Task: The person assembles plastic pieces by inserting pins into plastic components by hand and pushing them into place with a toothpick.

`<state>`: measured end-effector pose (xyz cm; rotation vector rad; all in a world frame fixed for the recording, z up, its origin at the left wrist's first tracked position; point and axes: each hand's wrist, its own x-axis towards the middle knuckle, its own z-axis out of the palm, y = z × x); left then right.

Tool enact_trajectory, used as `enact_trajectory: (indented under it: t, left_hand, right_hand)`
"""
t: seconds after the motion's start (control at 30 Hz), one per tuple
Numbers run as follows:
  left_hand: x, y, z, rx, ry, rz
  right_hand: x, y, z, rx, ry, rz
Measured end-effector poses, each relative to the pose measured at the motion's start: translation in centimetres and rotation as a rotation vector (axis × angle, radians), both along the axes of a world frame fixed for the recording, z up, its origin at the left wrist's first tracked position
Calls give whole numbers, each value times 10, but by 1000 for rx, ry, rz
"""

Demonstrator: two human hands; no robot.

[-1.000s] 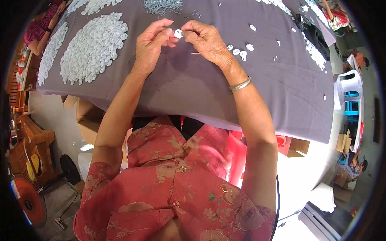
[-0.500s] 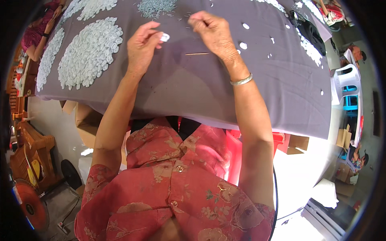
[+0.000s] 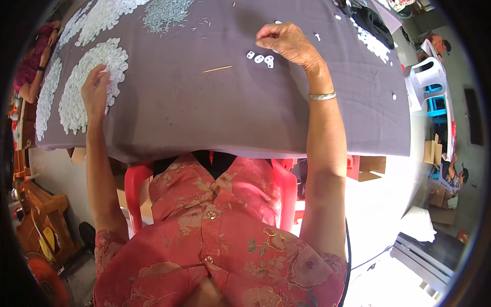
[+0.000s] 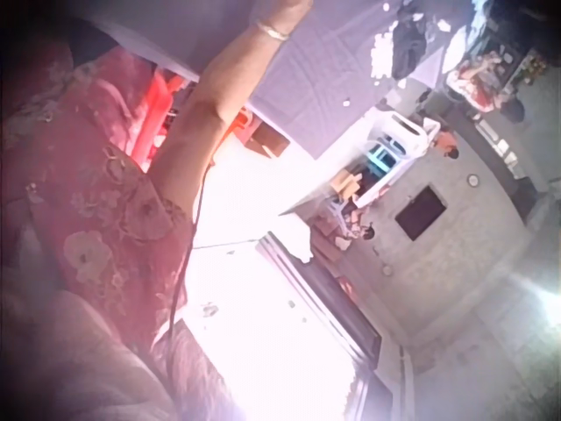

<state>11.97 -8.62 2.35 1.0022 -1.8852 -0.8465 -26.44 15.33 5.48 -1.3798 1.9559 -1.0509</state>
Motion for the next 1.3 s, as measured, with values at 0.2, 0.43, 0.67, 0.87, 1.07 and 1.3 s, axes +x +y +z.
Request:
enact_trajectory:
  t: [0.2,0.43,0.67,0.87,1.07,1.3]
  left_hand:
    - [3,-8,18,-126,-115,135]
    - [-29,8,10,-125,93,-4]
    - [-112,89,5,16,201,-404]
    - [-151,113,3,294,262,-531]
    - [-159,116,-7,309,341,-518]
    - [-157,111,-15,305,381,-517]
  right_hand:
    - [12,3,-5,47,145,63]
    - [32,-6,-4,53,264,29]
    - [43,-13,-12,-135,-85,19]
    - [72,-26,-17,-271,-403,41]
    - [84,-30,-24,-312,-319,1]
    - [88,-33,-29,-293,-300,1]
